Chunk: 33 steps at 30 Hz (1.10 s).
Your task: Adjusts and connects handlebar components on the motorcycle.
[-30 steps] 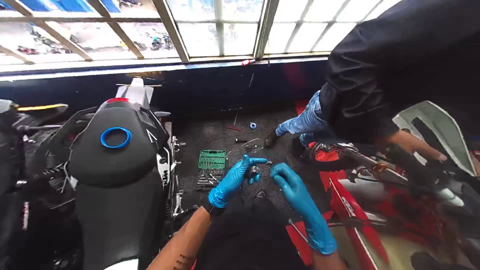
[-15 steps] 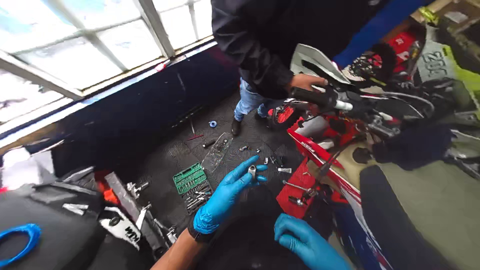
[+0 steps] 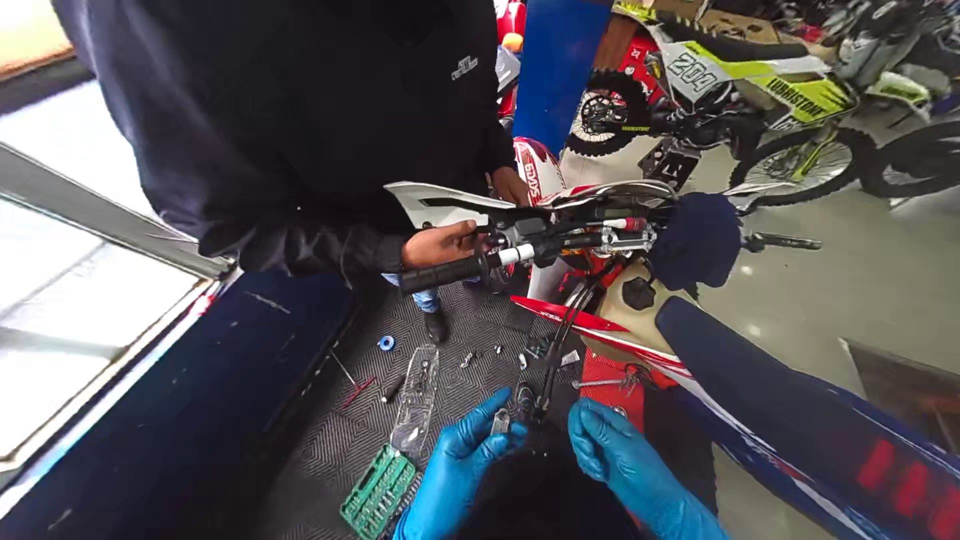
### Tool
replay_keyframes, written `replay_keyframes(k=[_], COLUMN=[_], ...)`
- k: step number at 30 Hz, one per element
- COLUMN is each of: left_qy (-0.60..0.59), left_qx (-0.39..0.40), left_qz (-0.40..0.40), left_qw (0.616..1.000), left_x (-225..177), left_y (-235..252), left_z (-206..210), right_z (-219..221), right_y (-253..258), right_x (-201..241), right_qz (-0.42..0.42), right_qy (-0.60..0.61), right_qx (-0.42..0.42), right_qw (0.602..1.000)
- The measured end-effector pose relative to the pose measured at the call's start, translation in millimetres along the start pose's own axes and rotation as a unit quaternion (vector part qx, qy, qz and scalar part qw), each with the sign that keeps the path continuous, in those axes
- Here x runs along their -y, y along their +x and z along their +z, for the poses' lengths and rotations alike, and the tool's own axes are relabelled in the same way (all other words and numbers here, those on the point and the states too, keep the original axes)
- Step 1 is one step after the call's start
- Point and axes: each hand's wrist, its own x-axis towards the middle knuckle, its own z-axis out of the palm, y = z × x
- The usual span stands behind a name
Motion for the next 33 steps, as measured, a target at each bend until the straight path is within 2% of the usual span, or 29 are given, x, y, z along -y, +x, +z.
replay_keyframes(k=[3,6,9,12,14,19,22,24,27,28,32,33], left_qy=[0.039,0.147,0.263,0.263,0.244,0.170,0.168,0.167,0.113,0.086,-0.029,-0.048], left_qx=[0.012,0.060,0.130,0.185,0.208,0.240,0.250,0.268,0.277,0.277,0.296,0.285], left_qz=[0.001,-0.009,-0.084,-0.144,-0.143,-0.160,-0.183,-0.203,-0.194,-0.186,-0.147,-0.129], left_qw=[0.999,0.987,0.952,0.936,0.936,0.942,0.936,0.927,0.934,0.939,0.944,0.949], left_x=[-9.3,-28.6,-61.9,-86.2,-94.2,-98.9,-91.7,-86.9,-80.2,-77.2,-49.9,-39.6], left_y=[30.0,59.3,84.2,108.3,118.0,132.2,142.3,152.1,160.4,161.0,157.3,156.5], left_z=[12.4,20.4,29.8,34.5,36.5,35.3,27.1,22.0,9.8,3.3,-31.8,-39.5], right_z=[-12.9,-31.5,-43.3,-52.4,-55.7,-59.6,-61.2,-59.2,-47.1,-40.2,5.7,19.1], right_y=[19.1,45.7,72.5,95.7,106.9,116.8,116.8,114.7,107.5,104.0,91.5,92.3], right_x=[25.1,46.9,66.4,86.3,95.7,105.9,104.5,101.9,101.9,101.9,104.9,104.1], right_qz=[-0.087,-0.220,-0.316,-0.380,-0.397,-0.401,-0.380,-0.376,-0.372,-0.367,-0.329,-0.325], right_qy=[-0.116,-0.275,-0.454,-0.569,-0.576,-0.518,-0.521,-0.544,-0.577,-0.571,-0.456,-0.432], right_qx=[-0.047,0.024,0.091,0.156,0.191,0.231,0.217,0.192,0.117,0.081,-0.061,-0.096], right_qw=[0.988,0.935,0.828,0.713,0.689,0.720,0.733,0.725,0.717,0.730,0.825,0.836])
